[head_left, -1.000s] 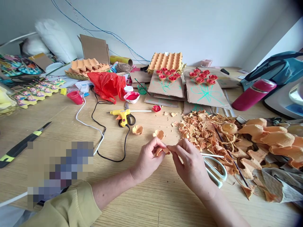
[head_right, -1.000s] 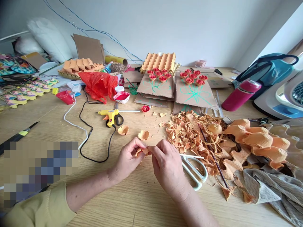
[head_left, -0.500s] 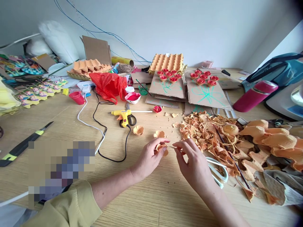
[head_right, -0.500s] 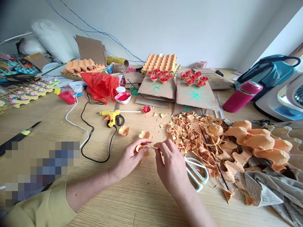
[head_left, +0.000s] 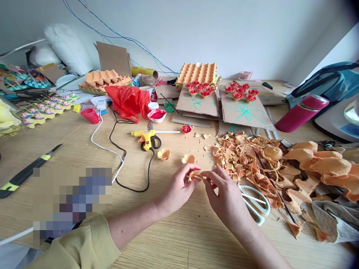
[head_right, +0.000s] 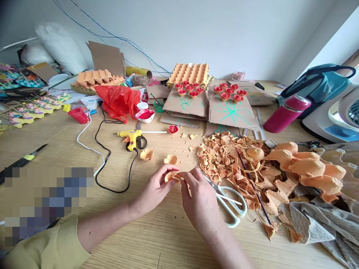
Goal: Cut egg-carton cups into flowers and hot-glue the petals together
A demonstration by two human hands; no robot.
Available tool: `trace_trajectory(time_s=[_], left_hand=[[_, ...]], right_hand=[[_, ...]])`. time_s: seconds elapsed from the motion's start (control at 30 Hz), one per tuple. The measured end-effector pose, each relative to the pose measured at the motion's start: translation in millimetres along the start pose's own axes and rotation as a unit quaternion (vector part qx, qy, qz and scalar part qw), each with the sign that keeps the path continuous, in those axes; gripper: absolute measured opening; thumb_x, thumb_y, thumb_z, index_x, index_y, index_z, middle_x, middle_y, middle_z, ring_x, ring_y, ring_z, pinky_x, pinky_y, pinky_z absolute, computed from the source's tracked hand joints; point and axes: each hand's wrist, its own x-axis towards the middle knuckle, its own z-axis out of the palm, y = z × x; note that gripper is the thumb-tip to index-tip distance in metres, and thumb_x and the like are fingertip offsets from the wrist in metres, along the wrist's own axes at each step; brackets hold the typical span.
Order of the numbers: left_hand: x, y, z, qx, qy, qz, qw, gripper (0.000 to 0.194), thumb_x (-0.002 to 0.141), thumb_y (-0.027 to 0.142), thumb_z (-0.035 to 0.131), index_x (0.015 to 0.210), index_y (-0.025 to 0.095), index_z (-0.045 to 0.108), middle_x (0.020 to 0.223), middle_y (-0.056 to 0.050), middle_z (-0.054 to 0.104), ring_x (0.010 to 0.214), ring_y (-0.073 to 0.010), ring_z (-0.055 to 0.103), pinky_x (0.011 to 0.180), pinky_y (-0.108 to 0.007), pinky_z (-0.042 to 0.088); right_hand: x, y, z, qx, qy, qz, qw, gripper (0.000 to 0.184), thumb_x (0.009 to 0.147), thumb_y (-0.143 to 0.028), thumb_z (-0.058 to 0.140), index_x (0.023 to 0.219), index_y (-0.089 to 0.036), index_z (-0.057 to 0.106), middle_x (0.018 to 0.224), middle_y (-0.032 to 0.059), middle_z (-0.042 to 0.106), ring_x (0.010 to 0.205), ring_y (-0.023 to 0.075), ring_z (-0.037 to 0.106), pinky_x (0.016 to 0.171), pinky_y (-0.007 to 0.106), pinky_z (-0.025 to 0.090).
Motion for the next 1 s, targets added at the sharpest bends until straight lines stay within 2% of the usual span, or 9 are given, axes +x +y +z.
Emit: trace_trajectory(time_s=[0.2,0.27,0.4,0.53,0.7,0.8,1.0], left_hand=[[-3.0,-1.6,2.6,0.015,0.0,-0.013,1.0,0.029,0.084,0.018,0.069,0.112,0.02,0.059,0.107,-0.006,0.066,0.096,-0.0182,0.064,0.083,-0.028,0.052],[-3.3,0.1,2.0,0.021,-0.008,-0.023,0.999,0.027,0.084,0.02,0.07,0.109,0.019,0.059,0.104,-0.006,0.068,0.094,-0.0184,0.065,0.082,-0.028,0.053],[-2.5,4.4,-0.7,0.007,-0.018,-0.053,0.998,0.01,0.091,0.019,0.059,0.1,0.018,0.058,0.093,-0.004,0.069,0.086,-0.0163,0.068,0.077,-0.027,0.053],[-1.4,5.1,-1.7,-0.011,-0.019,-0.07,0.997,0.006,0.092,0.014,0.054,0.095,0.018,0.056,0.088,-0.002,0.07,0.083,-0.0142,0.069,0.075,-0.025,0.052],[-1.4,-0.1,-1.8,0.017,-0.006,-0.059,0.998,0.005,0.089,0.017,0.06,0.091,0.019,0.056,0.085,0.0,0.068,0.08,-0.014,0.067,0.072,-0.024,0.052],[-1.4,-2.4,-2.7,0.02,-0.008,-0.05,0.999,0.005,0.091,0.017,0.059,0.088,0.019,0.055,0.081,0.0,0.068,0.076,-0.0128,0.067,0.069,-0.024,0.051],[-0.4,-3.3,-3.7,-0.007,-0.007,-0.039,0.999,0.001,0.093,0.018,0.057,0.093,0.018,0.056,0.085,-0.002,0.07,0.077,-0.014,0.07,0.069,-0.024,0.054]], right_hand=[[-1.0,1.4,1.9,-0.078,0.022,-0.023,0.996,0.02,0.095,-0.014,0.05,0.098,-0.021,0.068,0.088,0.0046,0.058,0.071,0.0172,0.058,0.061,0.028,0.041],[-1.4,2.2,2.9,-0.099,0.025,-0.036,0.994,0.02,0.094,-0.014,0.051,0.1,-0.021,0.069,0.088,0.0046,0.059,0.074,0.0184,0.059,0.062,0.028,0.04],[-1.7,0.9,3.3,-0.109,0.018,-0.042,0.993,0.018,0.095,-0.015,0.051,0.097,-0.021,0.069,0.087,0.0036,0.058,0.073,0.0182,0.058,0.062,0.029,0.038],[-1.3,-1.2,1.8,-0.104,0.008,-0.033,0.994,0.019,0.096,-0.016,0.051,0.092,-0.022,0.068,0.088,0.0031,0.058,0.073,0.0172,0.057,0.063,0.028,0.037],[-1.3,-1.2,1.8,-0.1,0.006,-0.048,0.994,0.021,0.097,-0.017,0.051,0.101,-0.022,0.07,0.087,0.0036,0.059,0.074,0.0172,0.057,0.063,0.028,0.038],[-1.8,-0.7,2.2,-0.096,0.004,-0.051,0.994,0.021,0.098,-0.017,0.05,0.099,-0.022,0.071,0.087,0.0039,0.059,0.073,0.0171,0.057,0.063,0.027,0.038],[-1.1,0.0,1.7,-0.094,0.004,-0.058,0.994,0.025,0.097,-0.015,0.05,0.107,-0.023,0.07,0.089,0.0043,0.06,0.074,0.0172,0.058,0.064,0.027,0.04]])
